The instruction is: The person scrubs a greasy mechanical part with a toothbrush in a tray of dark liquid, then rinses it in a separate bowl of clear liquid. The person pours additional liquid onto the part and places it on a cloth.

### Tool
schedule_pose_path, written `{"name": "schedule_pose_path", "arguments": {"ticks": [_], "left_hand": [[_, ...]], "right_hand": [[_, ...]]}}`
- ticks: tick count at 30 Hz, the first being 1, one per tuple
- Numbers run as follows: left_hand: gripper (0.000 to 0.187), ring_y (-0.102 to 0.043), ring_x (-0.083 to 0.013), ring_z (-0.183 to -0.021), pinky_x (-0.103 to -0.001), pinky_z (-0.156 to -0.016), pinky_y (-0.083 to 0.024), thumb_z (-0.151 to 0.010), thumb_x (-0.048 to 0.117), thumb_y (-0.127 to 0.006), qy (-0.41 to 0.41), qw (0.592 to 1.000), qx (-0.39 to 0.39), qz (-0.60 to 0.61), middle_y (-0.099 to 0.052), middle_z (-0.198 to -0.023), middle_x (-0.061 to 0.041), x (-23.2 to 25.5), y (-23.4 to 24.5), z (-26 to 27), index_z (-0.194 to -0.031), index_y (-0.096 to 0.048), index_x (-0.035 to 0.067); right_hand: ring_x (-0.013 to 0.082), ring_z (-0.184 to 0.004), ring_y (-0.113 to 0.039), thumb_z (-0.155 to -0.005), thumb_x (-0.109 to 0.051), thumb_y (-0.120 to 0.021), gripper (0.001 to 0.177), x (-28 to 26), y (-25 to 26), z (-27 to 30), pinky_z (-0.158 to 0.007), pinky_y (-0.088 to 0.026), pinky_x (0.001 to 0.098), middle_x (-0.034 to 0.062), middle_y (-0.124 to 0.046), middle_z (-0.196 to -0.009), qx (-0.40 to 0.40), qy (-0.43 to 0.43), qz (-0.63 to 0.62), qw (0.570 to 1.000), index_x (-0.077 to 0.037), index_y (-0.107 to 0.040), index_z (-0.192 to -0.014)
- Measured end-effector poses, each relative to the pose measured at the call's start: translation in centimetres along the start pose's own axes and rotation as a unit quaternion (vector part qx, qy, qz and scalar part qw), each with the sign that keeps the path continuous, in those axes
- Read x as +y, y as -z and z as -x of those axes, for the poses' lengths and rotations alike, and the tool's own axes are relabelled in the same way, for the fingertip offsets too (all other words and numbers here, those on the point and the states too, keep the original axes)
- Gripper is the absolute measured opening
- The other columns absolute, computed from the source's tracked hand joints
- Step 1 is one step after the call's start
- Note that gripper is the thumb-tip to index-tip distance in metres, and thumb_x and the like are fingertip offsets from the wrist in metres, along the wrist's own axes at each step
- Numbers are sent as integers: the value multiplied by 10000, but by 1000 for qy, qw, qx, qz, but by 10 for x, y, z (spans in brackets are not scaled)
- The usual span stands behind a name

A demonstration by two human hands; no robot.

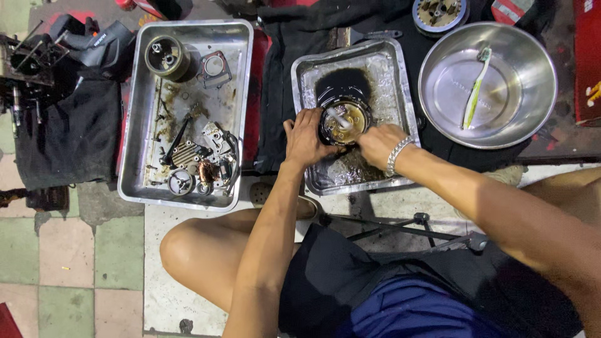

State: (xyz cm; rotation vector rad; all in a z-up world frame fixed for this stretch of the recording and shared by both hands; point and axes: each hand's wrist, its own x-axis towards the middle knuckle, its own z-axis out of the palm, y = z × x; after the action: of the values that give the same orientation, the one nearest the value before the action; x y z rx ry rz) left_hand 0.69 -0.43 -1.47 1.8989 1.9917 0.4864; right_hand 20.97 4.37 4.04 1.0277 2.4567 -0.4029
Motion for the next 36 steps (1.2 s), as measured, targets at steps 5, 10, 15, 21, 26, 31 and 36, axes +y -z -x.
{"name": "schedule_pose_path", "arguments": {"ticks": [5,10,15,21,26,31,36], "left_hand": [[1152,-422,-261,-1407,-513,-1067,-319,-488,479,-970,6,1000,-10,7,-544,-1447,-90,0,3,2,-1449,-489,64],[1176,-368,-276,-1433,-527,-1092,-289,-500,450,-977,3,1000,-23,-11,-493,-1491,-117,4,7,-2,-1469,-441,53],[1311,-312,-321,-1421,-573,-1063,-269,-465,463,-992,10,1000,-10,-23,-431,-1516,-173,14,10,1,-1511,-338,19],[702,-449,-295,-1338,-613,-1085,-272,-699,451,-885,-132,986,-29,-95,-585,-1355,-139,27,-18,11,-1237,-637,75],[238,-617,-261,-1158,-465,-1016,-376,-885,270,-776,-161,985,62,-4,-733,-1133,-47,37,-34,11,-1055,-755,105],[250,-671,-213,-903,-364,-865,-423,-832,269,-814,11,968,68,243,-772,-944,-52,34,-27,-15,-991,-790,77],[254,-669,-79,-854,-227,-812,-510,-891,172,-787,142,757,8,638,-778,-960,-38,-2,-30,-40,-1062,-776,-15]], "right_hand": [[338,-901,-754,-892,-99,-612,214,13,10,17,-776,-604,465,188,-743,-953,4,-30,48,998,-23,-746,-1040],[333,-927,-751,-889,-145,-659,258,5,27,40,-838,-604,430,217,-757,-993,-94,-49,-36,994,-6,-747,-1088],[307,-805,-728,-822,-258,-737,544,11,38,66,-781,-575,446,203,-729,-950,15,-5,-153,988,-112,-652,-1339],[342,-560,-670,-863,-324,-701,627,44,11,96,-645,-546,471,199,-673,-612,40,-115,-238,964,-177,-572,-1459],[374,-635,-692,-837,-293,-686,587,52,-19,95,-658,-550,484,202,-699,-682,102,-112,-279,948,-138,-611,-1398],[426,-807,-712,-851,-298,-692,440,55,-39,88,-800,-563,509,243,-731,-798,136,-148,-272,941,-96,-723,-1241],[425,-885,-732,-826,-318,-724,415,54,-44,76,-875,-567,494,254,-738,-863,122,-180,-269,938,-24,-741,-1119]]}}
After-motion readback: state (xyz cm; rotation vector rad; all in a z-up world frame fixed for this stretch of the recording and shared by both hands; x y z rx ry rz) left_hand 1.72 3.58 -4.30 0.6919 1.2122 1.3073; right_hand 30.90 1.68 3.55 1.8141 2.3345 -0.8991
